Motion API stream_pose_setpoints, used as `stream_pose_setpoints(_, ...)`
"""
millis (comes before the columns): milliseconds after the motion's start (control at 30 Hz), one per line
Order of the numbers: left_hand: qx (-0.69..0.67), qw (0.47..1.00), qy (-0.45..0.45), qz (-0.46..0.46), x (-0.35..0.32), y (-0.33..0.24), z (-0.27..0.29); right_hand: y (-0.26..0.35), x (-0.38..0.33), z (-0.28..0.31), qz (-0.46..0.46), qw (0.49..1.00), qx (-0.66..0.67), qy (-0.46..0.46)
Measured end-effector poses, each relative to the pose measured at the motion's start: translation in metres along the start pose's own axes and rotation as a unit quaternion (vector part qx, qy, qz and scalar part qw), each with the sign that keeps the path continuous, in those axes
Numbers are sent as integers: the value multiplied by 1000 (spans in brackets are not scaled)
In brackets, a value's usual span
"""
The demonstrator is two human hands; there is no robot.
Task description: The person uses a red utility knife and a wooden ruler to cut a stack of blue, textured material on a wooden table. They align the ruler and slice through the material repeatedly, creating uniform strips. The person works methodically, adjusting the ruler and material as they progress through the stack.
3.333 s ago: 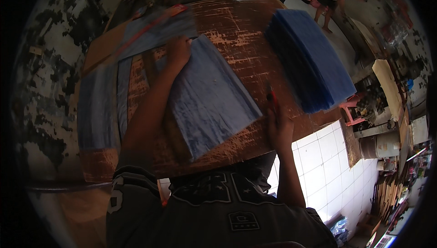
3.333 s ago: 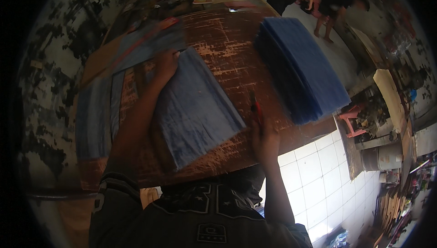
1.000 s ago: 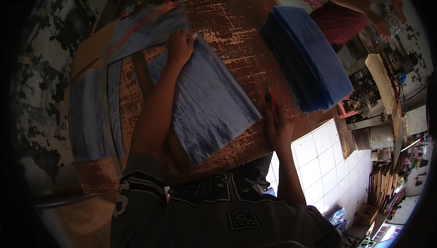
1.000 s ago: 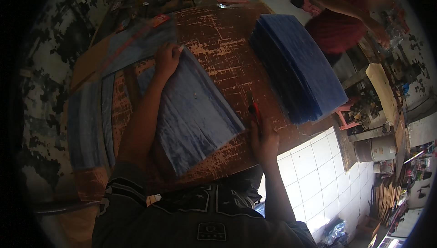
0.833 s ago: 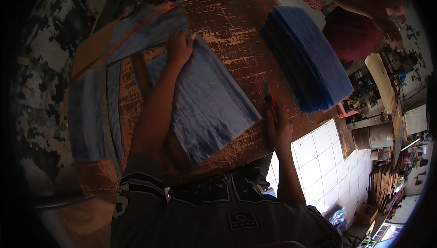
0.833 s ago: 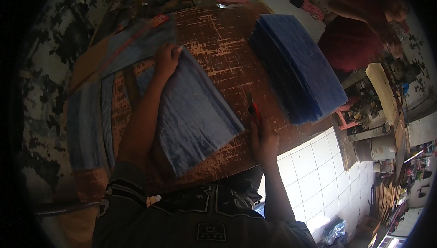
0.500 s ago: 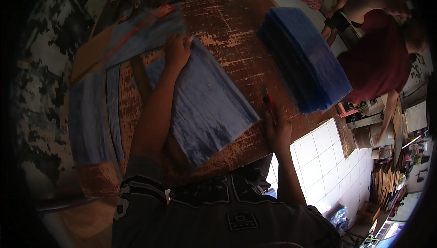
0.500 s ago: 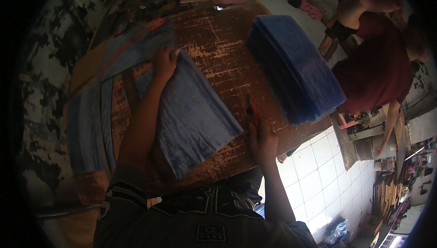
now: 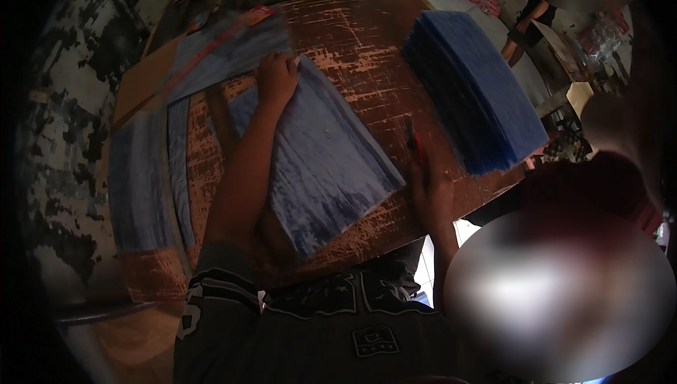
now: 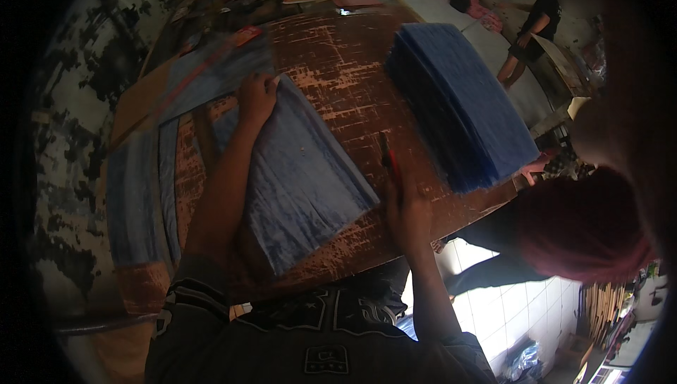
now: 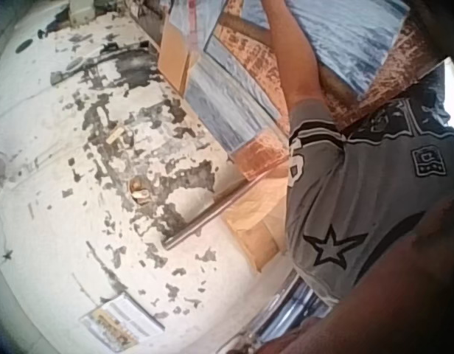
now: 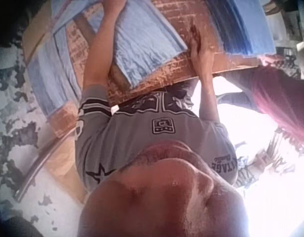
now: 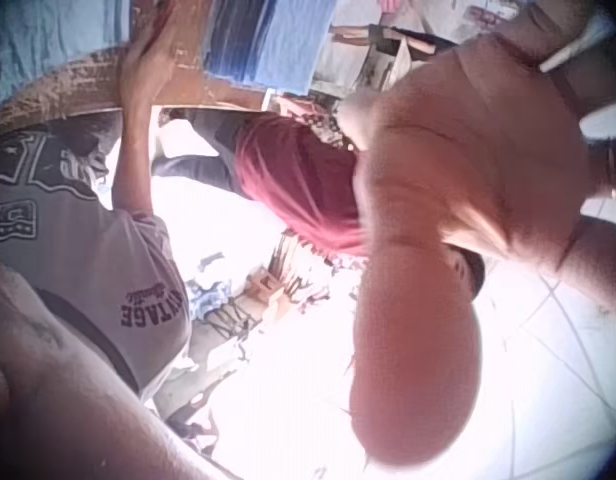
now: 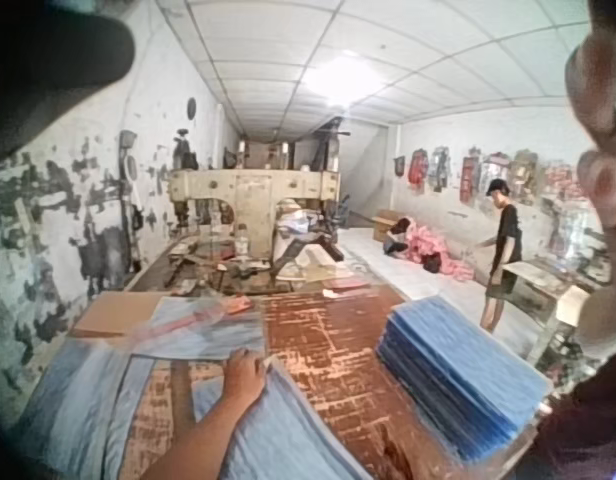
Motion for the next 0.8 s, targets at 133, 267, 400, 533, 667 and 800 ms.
stream_pose_setpoints(133, 19, 1000, -7, -6, 0, 6, 1, 16, 12, -2, -119, 989, -40, 76)
stream_pose_setpoints(267, 9, 1000, -13, -21, -1, 2, 1, 15, 17, -9, -37, 996, -85, 10)
stream_pose_setpoints(400, 6, 1000, -21, -19, 0, 4, 1, 12, 17, -11, -15, 996, -82, -14)
stream_pose_setpoints(533, 6, 1000, -16, -12, 0, 3, 2, 7, 15, -10, -5, 996, -83, -45)
stream_pose_setpoints(667, 1, 1000, -14, -3, 0, 3, 4, 6, 15, -9, -16, 997, -63, -36)
stream_pose_setpoints(800, 4, 1000, -24, -1, 0, 3, 7, 5, 13, -10, -22, 996, -68, -48)
Point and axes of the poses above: each hand's wrist, its own x-axis towards the middle knuckle, its own z-axis out of the back of the hand, y = z × x, the point moved 9 cm from there along x, towards the middle knuckle, and after that the axes turned 2 degrees about -z, right-handed, at the moved point
